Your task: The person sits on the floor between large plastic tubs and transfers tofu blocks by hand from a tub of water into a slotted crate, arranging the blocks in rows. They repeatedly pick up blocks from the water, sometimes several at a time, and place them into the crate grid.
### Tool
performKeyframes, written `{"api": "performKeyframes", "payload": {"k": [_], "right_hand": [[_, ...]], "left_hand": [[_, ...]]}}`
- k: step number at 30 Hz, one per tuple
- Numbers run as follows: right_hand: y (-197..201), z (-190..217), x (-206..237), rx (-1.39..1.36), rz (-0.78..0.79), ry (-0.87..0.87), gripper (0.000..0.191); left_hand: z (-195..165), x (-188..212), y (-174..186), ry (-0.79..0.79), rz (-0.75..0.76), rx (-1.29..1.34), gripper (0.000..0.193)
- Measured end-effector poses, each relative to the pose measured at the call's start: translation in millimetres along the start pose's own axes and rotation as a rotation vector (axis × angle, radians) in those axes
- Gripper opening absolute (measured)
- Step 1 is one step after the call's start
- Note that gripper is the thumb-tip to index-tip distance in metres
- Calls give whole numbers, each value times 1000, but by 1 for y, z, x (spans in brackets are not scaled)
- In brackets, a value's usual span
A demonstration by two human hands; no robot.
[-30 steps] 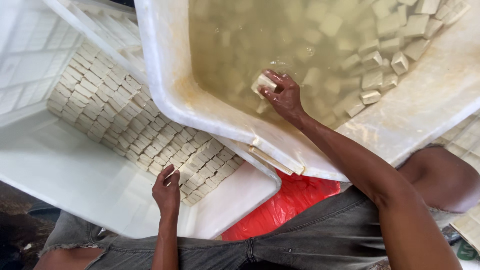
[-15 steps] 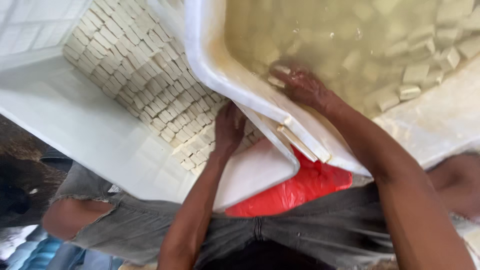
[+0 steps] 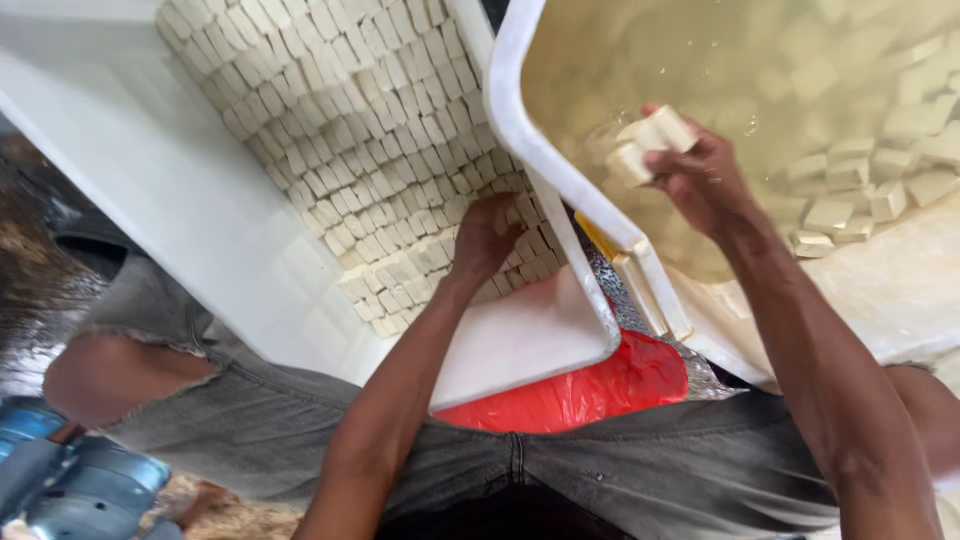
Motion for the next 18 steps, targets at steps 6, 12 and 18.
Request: {"api": "performKeyframes", "payload": {"k": [6, 12, 18], "right_hand": [[-119, 123, 70, -32, 343, 132, 77], [-240, 66, 58, 967, 573, 42, 63], [-277, -70, -4, 2054, 962, 474, 27]], "left_hand": [[56, 17, 80, 357, -234, 346, 32], [85, 17, 132, 554, -298, 681, 27], [75, -5, 103, 407, -155, 752, 36]]}}
Point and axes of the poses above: each hand's wrist, its own x-axis away from the middle knuckle, its own y-axis out of the back of the hand, z = x × y, the point moved 7 cm from there along -x, towards the middle knuckle, and after that the axes turned 8 degrees about y, right-handed, at the moved point
